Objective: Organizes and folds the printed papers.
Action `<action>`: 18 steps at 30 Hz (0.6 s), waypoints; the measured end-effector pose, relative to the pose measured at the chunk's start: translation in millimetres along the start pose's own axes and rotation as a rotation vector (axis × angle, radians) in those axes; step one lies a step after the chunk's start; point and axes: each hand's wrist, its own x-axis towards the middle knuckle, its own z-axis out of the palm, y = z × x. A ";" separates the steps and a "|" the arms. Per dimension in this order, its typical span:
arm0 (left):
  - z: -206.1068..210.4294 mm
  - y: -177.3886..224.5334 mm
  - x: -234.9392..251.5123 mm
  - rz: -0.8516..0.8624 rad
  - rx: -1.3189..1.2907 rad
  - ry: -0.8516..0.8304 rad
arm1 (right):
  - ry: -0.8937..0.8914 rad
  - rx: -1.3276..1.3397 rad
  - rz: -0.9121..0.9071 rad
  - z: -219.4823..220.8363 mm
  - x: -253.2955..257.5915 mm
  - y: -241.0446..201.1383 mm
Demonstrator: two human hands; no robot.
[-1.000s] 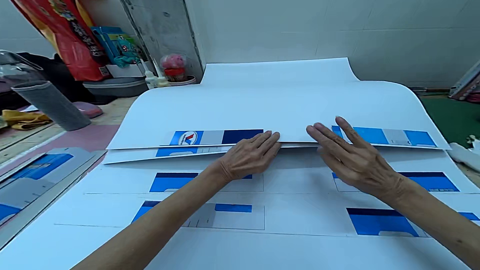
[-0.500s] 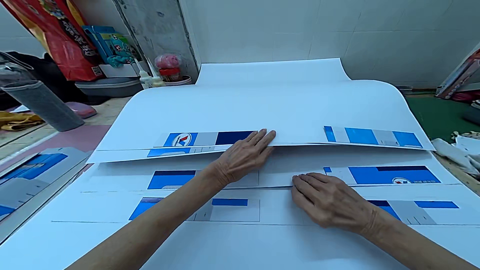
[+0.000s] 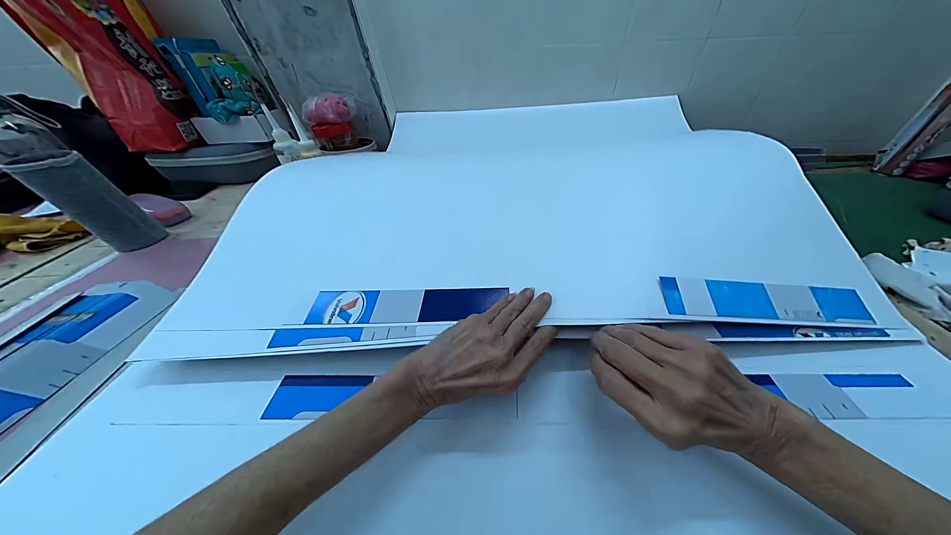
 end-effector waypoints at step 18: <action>-11.0 11.6 4.7 -0.073 -0.049 -0.081 | -0.179 0.122 0.165 -15.9 0.0 -50.1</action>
